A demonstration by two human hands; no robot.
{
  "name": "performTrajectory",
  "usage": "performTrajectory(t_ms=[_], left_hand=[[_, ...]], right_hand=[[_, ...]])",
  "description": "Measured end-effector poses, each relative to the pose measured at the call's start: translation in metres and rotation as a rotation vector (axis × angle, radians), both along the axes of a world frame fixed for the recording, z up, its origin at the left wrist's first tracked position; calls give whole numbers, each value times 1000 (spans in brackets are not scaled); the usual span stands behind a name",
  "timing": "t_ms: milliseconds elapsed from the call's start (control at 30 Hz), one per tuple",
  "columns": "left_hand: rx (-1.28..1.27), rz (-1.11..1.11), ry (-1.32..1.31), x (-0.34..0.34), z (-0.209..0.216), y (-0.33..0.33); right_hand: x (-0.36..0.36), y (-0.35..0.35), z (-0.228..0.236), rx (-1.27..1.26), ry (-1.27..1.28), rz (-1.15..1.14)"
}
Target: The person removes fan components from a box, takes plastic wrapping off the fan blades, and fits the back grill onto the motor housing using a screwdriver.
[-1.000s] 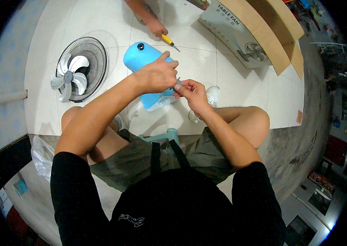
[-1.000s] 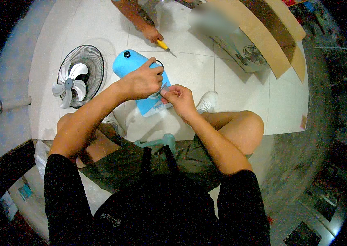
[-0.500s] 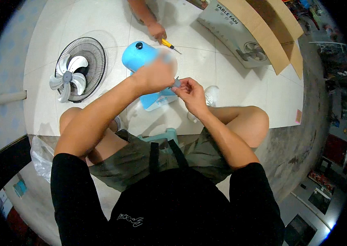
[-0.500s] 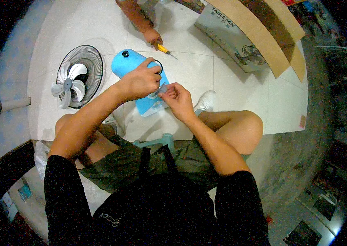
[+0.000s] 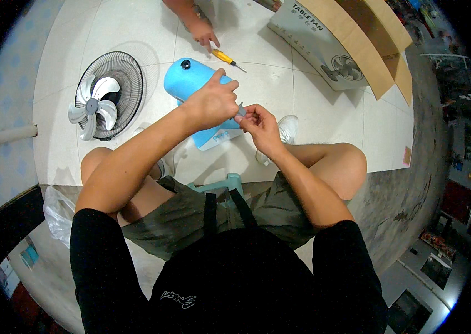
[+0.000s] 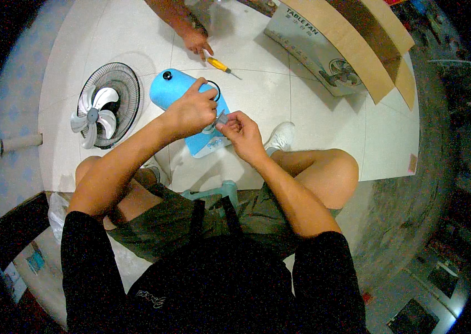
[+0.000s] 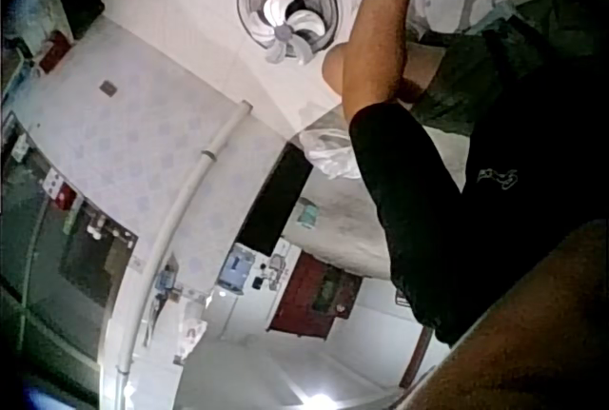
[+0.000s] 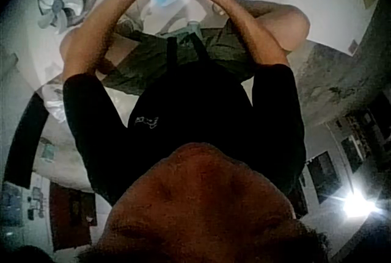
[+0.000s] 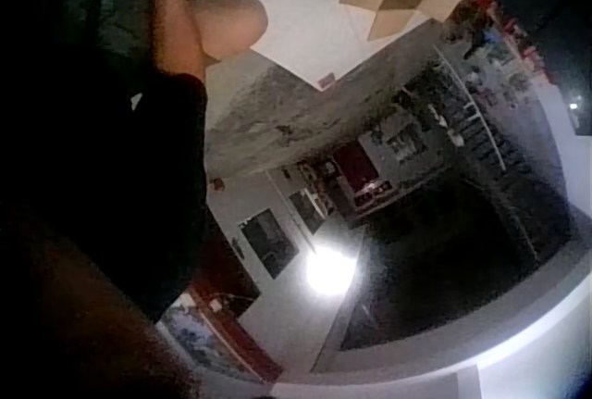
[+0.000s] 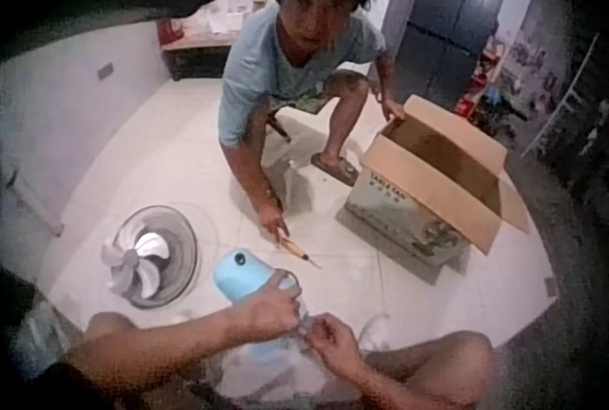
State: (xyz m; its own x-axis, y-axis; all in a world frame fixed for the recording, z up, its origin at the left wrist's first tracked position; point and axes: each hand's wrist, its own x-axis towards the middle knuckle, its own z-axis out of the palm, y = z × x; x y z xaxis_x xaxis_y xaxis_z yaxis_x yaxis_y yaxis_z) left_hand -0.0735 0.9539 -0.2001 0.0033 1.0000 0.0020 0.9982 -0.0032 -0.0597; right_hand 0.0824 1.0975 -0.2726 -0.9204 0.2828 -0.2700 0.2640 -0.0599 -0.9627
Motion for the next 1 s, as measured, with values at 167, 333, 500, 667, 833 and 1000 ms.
performTrajectory(t_ms=[167, 333, 500, 667, 833, 1000], left_hand=[[-8, 6, -32, -1, 1, 1], [-20, 3, -31, -1, -2, 1], [-35, -5, -36, -4, -5, 3], [-23, -6, -60, -5, -4, 2], [-40, -7, -64, -3, -2, 2], [-25, -4, -85, -6, -5, 0]], right_hand=[[-1, 1, 3, -216, -35, 17], [-2, 6, 13, -356, -195, 66], [-2, -4, 10, -165, -177, 45], [3, -7, 5, 333, 134, 55], [3, 9, -2, -216, -119, 136], [-3, -6, 17, -306, -240, -38]])
